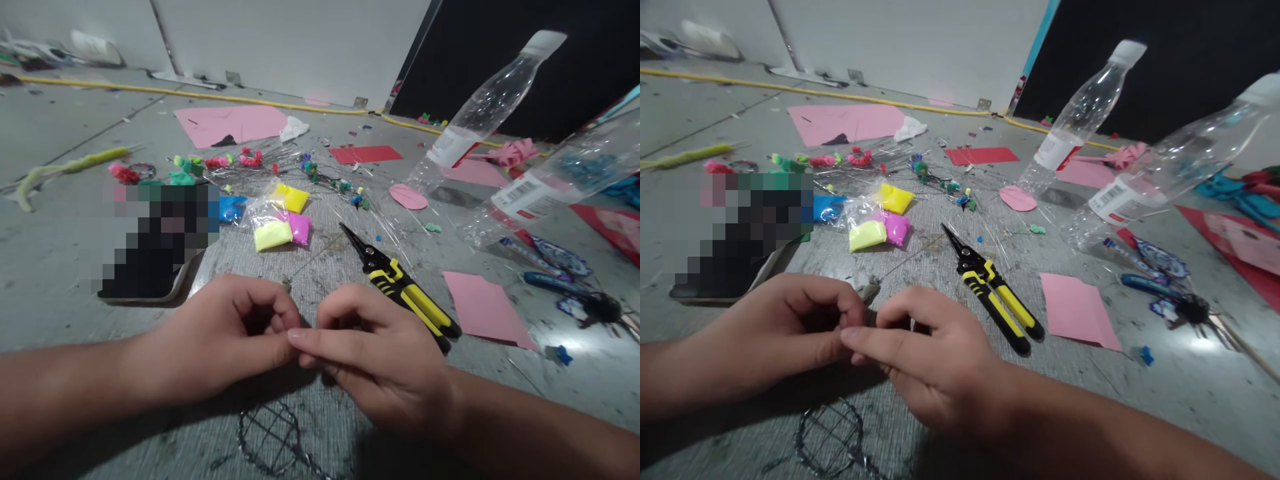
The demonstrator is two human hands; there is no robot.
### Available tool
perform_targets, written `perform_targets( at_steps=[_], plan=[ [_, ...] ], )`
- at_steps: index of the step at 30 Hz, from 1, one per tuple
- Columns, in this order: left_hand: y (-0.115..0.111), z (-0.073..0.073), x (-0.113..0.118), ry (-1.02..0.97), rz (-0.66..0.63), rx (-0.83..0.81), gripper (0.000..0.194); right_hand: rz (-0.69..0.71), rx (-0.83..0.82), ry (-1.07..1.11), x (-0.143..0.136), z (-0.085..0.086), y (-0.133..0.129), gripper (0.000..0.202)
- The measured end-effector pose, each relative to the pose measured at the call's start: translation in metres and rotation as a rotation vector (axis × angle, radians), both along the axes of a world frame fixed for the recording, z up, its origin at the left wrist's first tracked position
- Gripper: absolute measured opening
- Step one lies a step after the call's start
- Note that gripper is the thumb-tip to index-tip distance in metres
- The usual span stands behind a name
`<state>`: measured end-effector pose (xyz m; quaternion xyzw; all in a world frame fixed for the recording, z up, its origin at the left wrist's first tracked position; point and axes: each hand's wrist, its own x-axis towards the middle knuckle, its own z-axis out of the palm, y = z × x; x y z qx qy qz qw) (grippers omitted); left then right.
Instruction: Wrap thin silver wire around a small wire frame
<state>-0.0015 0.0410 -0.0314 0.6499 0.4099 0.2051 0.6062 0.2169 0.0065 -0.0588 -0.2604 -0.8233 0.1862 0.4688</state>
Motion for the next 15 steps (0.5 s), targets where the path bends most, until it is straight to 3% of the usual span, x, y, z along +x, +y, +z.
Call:
perform_targets(
  at_steps=[5,8,12,15],
  plan=[
    [0.000,-0.001,-0.001,-0.039,0.039,-0.074,0.020,-0.034,-0.009,0.056,0.002,0.003,-0.002,0.001],
    [-0.001,-0.002,-0.002,-0.040,0.033,-0.040,0.019,-0.066,0.007,0.050,0.003,0.007,-0.005,0.015],
    [0.000,-0.001,-0.001,-0.049,0.012,-0.079,0.016,-0.042,0.064,-0.061,0.005,0.012,-0.006,0.011],
    [0.001,0.001,-0.001,-0.082,-0.013,-0.130,0.015,-0.032,0.018,-0.110,0.006,0.012,-0.007,0.016]
  ],
)
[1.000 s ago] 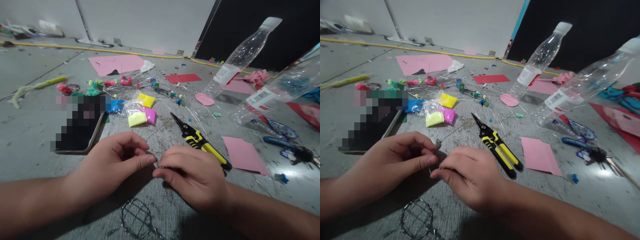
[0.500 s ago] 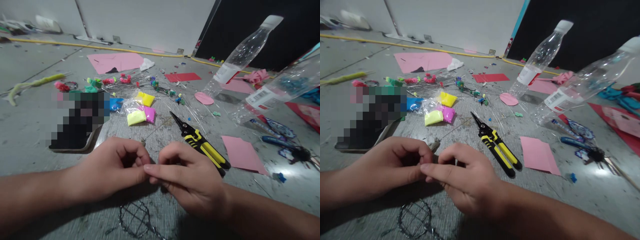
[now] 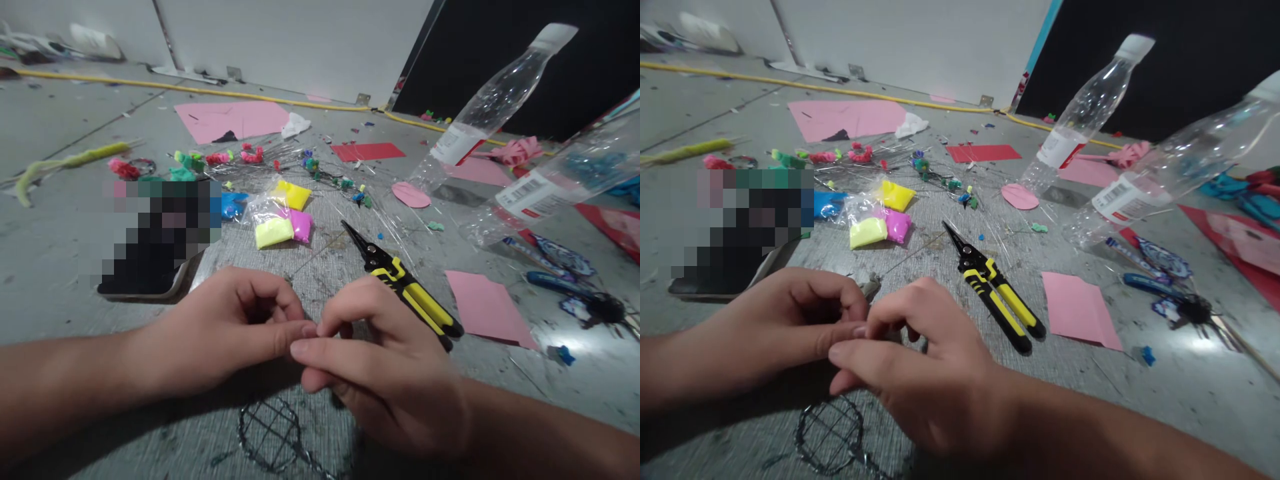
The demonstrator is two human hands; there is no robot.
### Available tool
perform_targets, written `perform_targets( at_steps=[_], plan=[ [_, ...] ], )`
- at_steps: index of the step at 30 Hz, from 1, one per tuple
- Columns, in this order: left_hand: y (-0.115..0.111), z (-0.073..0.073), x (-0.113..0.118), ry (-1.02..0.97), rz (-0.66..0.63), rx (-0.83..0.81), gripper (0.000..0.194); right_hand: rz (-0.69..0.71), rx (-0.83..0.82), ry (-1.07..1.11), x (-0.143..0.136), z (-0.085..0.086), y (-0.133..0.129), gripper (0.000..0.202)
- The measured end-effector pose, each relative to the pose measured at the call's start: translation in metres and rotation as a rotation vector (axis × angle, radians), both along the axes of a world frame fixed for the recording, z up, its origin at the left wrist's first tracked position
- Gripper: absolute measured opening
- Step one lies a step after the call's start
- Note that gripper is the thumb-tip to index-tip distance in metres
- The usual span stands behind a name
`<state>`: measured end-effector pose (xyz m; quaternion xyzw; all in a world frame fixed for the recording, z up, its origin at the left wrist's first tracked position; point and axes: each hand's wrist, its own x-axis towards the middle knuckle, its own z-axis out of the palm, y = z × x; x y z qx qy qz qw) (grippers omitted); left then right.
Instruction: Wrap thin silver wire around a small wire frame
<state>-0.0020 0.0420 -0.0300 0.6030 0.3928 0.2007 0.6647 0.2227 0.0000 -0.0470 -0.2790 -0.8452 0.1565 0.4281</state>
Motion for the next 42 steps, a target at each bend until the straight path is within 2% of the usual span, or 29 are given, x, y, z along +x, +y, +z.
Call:
perform_targets(
  at_steps=[4,8,11,20,25,31,35,38,40,42],
  plan=[
    [-0.001,0.002,0.000,-0.001,-0.010,-0.017,0.017,-0.020,0.014,0.073,-0.005,-0.005,0.002,0.027],
    [-0.002,0.001,-0.001,0.002,0.032,-0.060,0.013,-0.028,-0.009,0.117,-0.009,-0.010,0.004,0.020],
    [-0.002,0.000,-0.001,-0.004,0.053,-0.086,0.012,0.007,-0.053,0.168,-0.008,-0.011,0.004,0.021],
    [-0.002,0.001,0.000,0.045,0.050,-0.057,0.016,0.003,-0.123,0.162,-0.007,-0.007,0.005,0.021],
    [-0.002,-0.001,-0.001,0.086,0.038,0.030,0.018,-0.021,-0.111,0.194,-0.010,-0.006,0.006,0.013],
    [-0.004,-0.004,-0.001,0.034,0.051,0.185,0.012,-0.054,-0.207,0.255,-0.013,-0.002,0.001,0.016],
    [-0.006,-0.005,0.000,0.042,0.067,0.277,0.014,-0.066,-0.351,0.322,-0.017,0.001,-0.003,0.018],
    [-0.009,-0.004,-0.001,0.058,0.069,0.363,0.017,-0.024,-0.605,0.468,-0.020,0.001,-0.005,0.016],
    [-0.011,-0.003,-0.002,0.075,0.060,0.436,0.018,0.056,-0.803,0.564,-0.020,0.001,-0.005,0.012],
    [-0.013,-0.003,-0.002,0.091,0.050,0.506,0.020,0.134,-0.929,0.605,-0.020,0.001,-0.005,0.011]
  ],
)
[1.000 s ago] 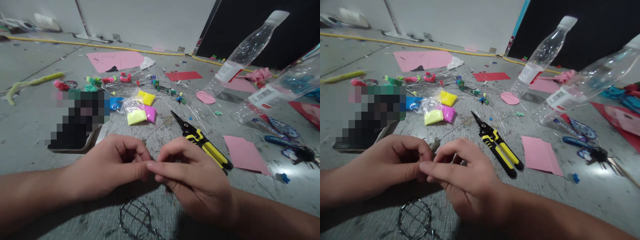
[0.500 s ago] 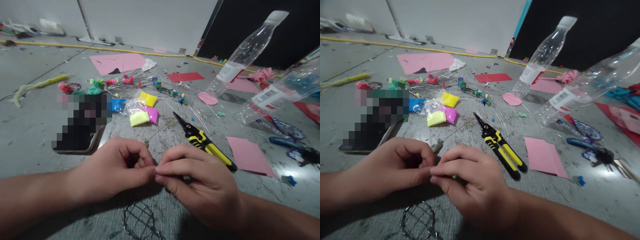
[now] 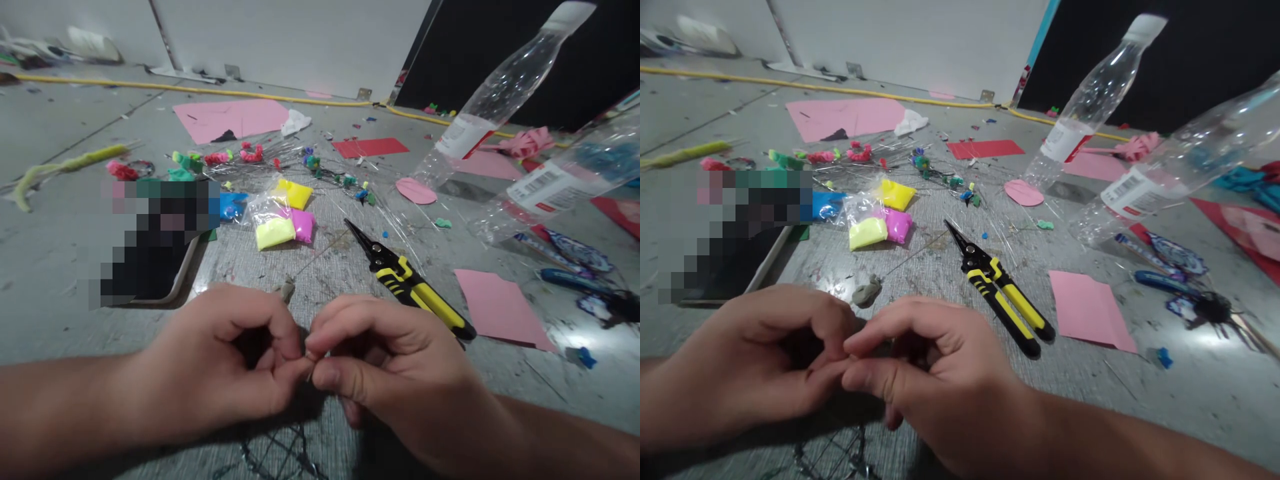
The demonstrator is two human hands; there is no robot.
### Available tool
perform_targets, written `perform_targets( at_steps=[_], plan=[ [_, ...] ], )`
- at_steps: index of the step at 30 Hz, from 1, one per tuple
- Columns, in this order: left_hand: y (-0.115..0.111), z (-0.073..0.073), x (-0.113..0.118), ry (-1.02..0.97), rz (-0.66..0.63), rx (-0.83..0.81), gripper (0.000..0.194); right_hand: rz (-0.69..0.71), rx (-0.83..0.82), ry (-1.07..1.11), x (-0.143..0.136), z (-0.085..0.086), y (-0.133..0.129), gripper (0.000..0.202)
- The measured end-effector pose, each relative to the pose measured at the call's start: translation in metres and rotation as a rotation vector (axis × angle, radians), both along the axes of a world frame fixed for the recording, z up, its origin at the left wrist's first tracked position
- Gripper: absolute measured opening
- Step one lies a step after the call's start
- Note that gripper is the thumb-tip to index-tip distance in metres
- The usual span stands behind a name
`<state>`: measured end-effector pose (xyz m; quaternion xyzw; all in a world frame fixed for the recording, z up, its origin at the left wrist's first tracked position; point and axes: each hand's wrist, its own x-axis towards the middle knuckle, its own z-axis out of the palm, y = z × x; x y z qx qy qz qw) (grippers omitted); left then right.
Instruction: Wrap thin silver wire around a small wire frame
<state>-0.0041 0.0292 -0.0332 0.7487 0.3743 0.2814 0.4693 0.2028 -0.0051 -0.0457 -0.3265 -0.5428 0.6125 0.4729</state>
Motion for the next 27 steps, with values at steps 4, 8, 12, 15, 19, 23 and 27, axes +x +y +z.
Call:
perform_targets(
  at_steps=[4,8,12,15,19,23,27],
  plan=[
    [0.002,-0.002,0.001,-0.041,0.032,-0.017,0.019,0.009,0.042,0.003,0.001,0.001,0.002,0.012],
    [0.005,-0.003,0.000,-0.097,0.059,-0.188,0.017,-0.134,0.235,-0.174,0.004,0.000,0.003,0.010],
    [0.006,-0.003,-0.002,-0.119,0.034,-0.336,0.015,-0.142,0.574,-0.411,0.009,-0.002,0.004,0.018],
    [0.006,-0.001,-0.003,-0.109,-0.007,-0.370,0.013,-0.117,0.815,-0.537,0.014,-0.003,0.004,0.017],
    [0.008,0.002,0.001,-0.054,-0.038,-0.343,0.013,-0.107,0.901,-0.663,0.018,-0.001,0.004,0.018],
    [0.009,0.006,0.005,-0.021,0.026,-0.319,0.015,-0.185,0.857,-0.646,0.017,0.000,0.003,0.011],
    [0.009,0.006,0.007,-0.046,0.094,-0.377,0.009,-0.226,0.760,-0.608,0.015,-0.002,0.002,0.019]
  ],
)
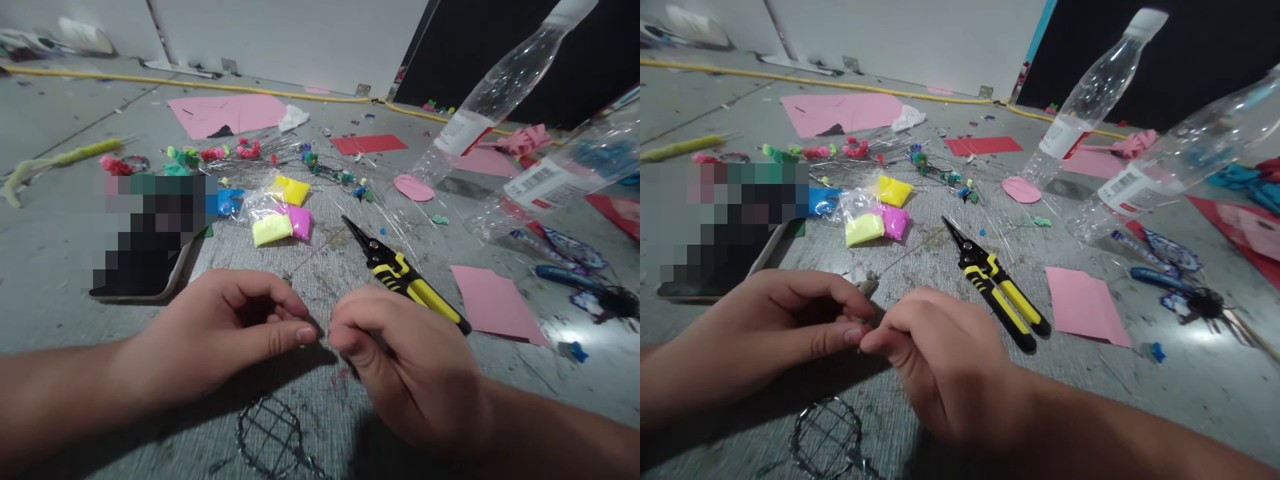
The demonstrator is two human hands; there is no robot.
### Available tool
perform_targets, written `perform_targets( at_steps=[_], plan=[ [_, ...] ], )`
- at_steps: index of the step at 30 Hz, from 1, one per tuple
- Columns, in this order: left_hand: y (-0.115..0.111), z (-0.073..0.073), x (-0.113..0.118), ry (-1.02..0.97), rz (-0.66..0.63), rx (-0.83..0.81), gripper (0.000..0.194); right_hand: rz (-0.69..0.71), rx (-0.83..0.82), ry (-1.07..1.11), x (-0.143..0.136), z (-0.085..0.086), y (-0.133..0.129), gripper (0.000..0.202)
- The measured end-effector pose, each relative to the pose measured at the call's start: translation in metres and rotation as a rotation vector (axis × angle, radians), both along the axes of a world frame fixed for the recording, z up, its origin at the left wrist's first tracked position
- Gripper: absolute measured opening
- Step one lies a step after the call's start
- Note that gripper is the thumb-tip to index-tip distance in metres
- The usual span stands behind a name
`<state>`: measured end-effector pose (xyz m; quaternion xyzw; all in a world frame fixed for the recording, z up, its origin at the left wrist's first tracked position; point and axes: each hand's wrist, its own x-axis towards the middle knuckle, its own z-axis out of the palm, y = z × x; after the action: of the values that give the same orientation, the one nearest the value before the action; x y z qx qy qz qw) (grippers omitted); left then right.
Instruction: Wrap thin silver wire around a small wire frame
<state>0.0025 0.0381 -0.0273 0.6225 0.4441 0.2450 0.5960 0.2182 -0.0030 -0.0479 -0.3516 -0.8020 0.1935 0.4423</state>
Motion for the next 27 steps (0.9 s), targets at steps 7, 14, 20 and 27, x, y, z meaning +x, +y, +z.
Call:
perform_targets(
  at_steps=[7,14,20,27],
  plan=[
    [-0.0007,-0.0036,-0.0014,0.002,0.037,-0.037,0.013,-0.091,0.046,0.031,-0.0013,-0.0002,0.0013,0.006],
    [-0.0021,-0.0025,-0.0017,0.004,-0.092,-0.014,0.010,0.004,0.110,-0.107,0.0026,0.0008,-0.0024,0.010],
    [-0.0009,-0.0020,-0.0031,-0.024,-0.134,-0.023,0.012,0.034,0.163,-0.078,0.0012,-0.0067,0.0019,0.019],
    [-0.0009,-0.0034,-0.0048,-0.050,-0.097,-0.109,0.014,0.116,0.135,0.036,-0.0018,-0.0042,0.0048,0.023]
  ],
)
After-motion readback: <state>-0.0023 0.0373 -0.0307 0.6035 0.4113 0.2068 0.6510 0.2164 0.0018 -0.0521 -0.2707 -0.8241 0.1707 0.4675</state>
